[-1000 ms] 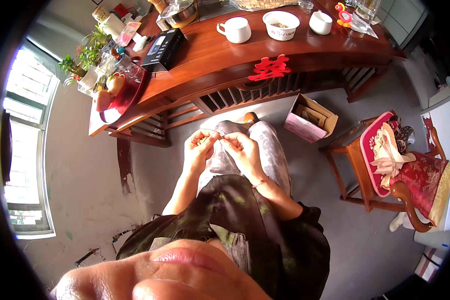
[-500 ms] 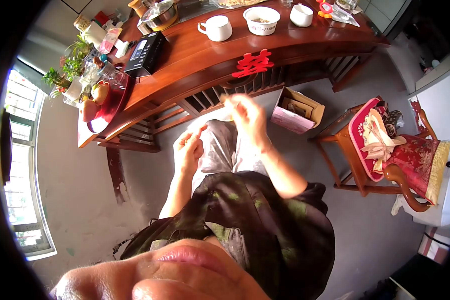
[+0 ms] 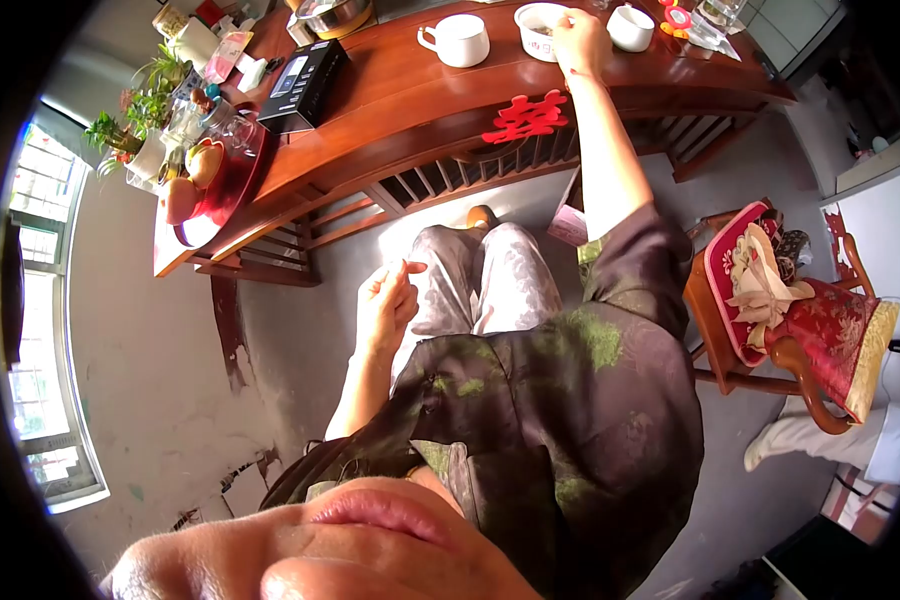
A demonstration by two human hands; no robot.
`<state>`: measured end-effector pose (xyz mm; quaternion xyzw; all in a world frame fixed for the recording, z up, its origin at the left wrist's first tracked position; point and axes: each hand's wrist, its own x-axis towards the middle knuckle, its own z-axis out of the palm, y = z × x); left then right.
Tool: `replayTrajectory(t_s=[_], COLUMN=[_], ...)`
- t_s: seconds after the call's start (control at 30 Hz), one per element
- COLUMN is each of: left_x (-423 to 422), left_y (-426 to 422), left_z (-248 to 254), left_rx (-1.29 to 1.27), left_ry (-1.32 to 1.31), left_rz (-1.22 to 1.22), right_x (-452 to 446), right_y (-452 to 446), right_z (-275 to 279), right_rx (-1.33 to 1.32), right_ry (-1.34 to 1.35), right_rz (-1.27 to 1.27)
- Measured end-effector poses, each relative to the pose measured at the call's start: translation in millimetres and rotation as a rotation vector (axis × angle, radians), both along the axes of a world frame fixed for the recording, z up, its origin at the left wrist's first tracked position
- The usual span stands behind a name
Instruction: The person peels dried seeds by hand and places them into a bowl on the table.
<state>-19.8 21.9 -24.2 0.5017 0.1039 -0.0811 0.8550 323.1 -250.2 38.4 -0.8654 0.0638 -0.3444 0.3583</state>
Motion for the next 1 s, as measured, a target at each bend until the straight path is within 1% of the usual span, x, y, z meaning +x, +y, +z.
replayTrajectory(t_s=[0.03,0.1,0.17,0.23,0.3,0.37,0.4,0.43,0.5,0.57,0.63,0.67,0.77,0.87,0.93,1.0], left_x=[0,2,6,10,12,12,12,12,8,7,5,5,7,5,7,9], left_y=[1,3,3,1,-2,-4,-5,-6,-7,-7,-6,-8,-10,-11,-12,-16], left_z=[-1,-4,-6,-6,0,4,5,7,9,12,14,15,14,13,10,9], left_rx=[0.004,0.006,-0.019,-0.058,-0.056,-0.051,-0.043,0.004,0.058,0.18,0.211,0.24,0.268,0.257,0.39,0.428], left_ry=[0.0,-0.004,0.002,0.018,0.011,0.006,0.026,0.0,-0.013,-0.103,-0.119,-0.128,-0.172,-0.174,-0.235,-0.282], left_rz=[0.003,0.009,0.019,0.029,0.029,0.033,0.046,0.061,0.089,0.101,0.112,0.138,0.167,0.139,0.083,0.066], right_x=[-6,-28,-66,-109,-145,-190,-205,-220,-243,-261,-275,-280,-290,-295,-297,-297], right_y=[3,10,12,26,43,69,75,83,95,102,106,107,110,113,114,115], right_z=[-3,-10,-16,-27,-58,-57,-68,-65,-64,-57,-48,-46,-39,-37,-39,-45], right_rx=[0.004,0.614,1.183,1.659,2.047,2.169,2.292,2.31,2.268,2.238,2.093,2.061,2.032,2.046,2.069,2.112], right_ry=[-0.114,-0.13,0.194,0.45,0.561,0.547,0.51,0.502,0.557,0.607,0.631,0.65,0.65,0.65,0.653,0.687], right_rz=[0.015,0.389,0.677,0.972,1.177,0.85,0.912,0.835,0.802,0.784,0.788,0.804,0.829,0.875,0.897,0.937])
